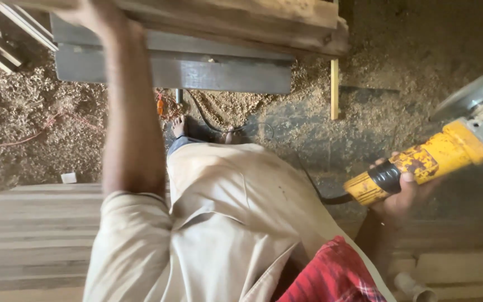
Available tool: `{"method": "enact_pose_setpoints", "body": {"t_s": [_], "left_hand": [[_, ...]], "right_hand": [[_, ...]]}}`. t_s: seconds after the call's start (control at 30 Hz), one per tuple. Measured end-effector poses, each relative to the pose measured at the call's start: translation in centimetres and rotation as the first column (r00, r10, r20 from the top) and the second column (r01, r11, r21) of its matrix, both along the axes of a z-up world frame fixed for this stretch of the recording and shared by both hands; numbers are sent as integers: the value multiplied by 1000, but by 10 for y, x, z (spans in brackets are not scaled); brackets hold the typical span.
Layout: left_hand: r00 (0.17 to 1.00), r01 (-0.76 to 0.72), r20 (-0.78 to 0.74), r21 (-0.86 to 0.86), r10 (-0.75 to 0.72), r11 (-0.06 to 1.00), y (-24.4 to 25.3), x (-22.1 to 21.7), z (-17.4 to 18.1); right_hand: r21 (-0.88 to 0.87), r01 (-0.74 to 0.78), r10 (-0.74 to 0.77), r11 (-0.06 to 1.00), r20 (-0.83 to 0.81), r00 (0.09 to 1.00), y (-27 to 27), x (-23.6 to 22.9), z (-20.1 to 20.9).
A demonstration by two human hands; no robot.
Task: The person uses a handheld angle grinder to smooth the edges and surfaces of small rectangular wooden blocks. They repeatedly grind the wood pieces, occasionally pausing to inspect the work before continuing the process.
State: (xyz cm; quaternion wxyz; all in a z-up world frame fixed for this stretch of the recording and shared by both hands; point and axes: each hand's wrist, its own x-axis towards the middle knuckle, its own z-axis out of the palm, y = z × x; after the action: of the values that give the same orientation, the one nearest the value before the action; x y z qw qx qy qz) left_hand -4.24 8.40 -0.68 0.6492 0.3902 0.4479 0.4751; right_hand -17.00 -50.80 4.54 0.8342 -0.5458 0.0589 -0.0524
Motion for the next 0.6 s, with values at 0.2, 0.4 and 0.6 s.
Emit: {"method": "enact_pose_setpoints", "body": {"t_s": [0.2,0.4,0.6], "left_hand": [[992,-96,-112,-301,65,949,-12,3,-63],[963,-179,-259,-404,75,897,-9,12,-60],[892,141,-363,-340,-268,930,-29,-8,-37]], "right_hand": [[-41,61,-62,997,-26,998,19,7,5],[10,2,-1,1000,-45,999,22,6,-5],[23,7,-7,1000,-3,1000,19,13,-12]]}}
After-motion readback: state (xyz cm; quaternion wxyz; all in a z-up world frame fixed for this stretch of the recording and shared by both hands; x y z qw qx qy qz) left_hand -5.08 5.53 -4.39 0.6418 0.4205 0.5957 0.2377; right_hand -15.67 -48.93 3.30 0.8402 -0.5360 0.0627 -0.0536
